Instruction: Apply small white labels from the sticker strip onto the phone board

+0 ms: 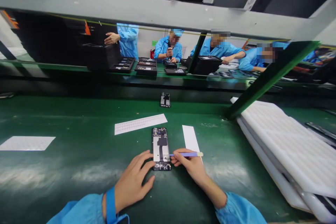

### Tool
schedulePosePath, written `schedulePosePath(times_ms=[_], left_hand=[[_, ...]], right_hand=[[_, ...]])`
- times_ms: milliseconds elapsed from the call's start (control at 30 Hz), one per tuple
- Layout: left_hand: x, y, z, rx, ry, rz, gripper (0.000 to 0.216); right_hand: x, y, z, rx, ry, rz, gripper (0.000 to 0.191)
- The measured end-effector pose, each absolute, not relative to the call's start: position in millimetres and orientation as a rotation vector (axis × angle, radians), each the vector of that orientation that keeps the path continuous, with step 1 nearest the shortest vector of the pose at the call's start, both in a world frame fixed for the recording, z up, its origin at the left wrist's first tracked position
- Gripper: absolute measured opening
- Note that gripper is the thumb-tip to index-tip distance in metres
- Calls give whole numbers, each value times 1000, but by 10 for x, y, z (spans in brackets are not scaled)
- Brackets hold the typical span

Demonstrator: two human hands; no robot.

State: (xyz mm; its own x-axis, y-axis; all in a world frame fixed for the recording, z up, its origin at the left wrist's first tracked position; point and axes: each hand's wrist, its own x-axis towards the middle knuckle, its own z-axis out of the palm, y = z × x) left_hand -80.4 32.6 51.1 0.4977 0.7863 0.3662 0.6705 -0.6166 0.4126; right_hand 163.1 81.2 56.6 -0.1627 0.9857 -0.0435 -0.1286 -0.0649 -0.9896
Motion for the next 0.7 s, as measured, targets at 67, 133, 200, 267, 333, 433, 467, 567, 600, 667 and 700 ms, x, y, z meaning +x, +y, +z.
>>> schedulePosePath(times_ms=[67, 133, 200, 267, 333, 433, 467, 567, 600, 667, 700], left_hand=[[-774, 393, 537, 2529, 1216, 767, 33], [-758, 443, 552, 2531, 1198, 750, 33], [-758, 475, 550, 2541, 1180, 724, 32], [-765, 488, 534, 2560, 1160, 695, 29], [-770, 491, 514, 2574, 1149, 679, 25], [-770, 489, 493, 2574, 1150, 685, 23], [-769, 489, 491, 2572, 1146, 690, 23], [-765, 488, 501, 2567, 1137, 684, 23], [-764, 487, 508, 2567, 1137, 676, 23], [-761, 483, 524, 2575, 1141, 655, 25], [-759, 480, 531, 2584, 1144, 647, 27]], right_hand=[[1614, 781, 548, -1094, -1218, 1444, 52], [1601, 736, 527, -1120, -1234, 1455, 50], [1594, 691, 509, -1138, -1261, 1459, 48], [1595, 661, 499, -1151, -1298, 1457, 46], [1602, 648, 499, -1162, -1329, 1460, 45], [1616, 645, 508, -1158, -1351, 1463, 40], [1620, 645, 511, -1152, -1359, 1457, 39], [1627, 651, 513, -1144, -1361, 1442, 36], [1627, 654, 512, -1142, -1351, 1443, 37], [1622, 661, 508, -1140, -1319, 1450, 38], [1619, 664, 506, -1143, -1303, 1453, 38]])
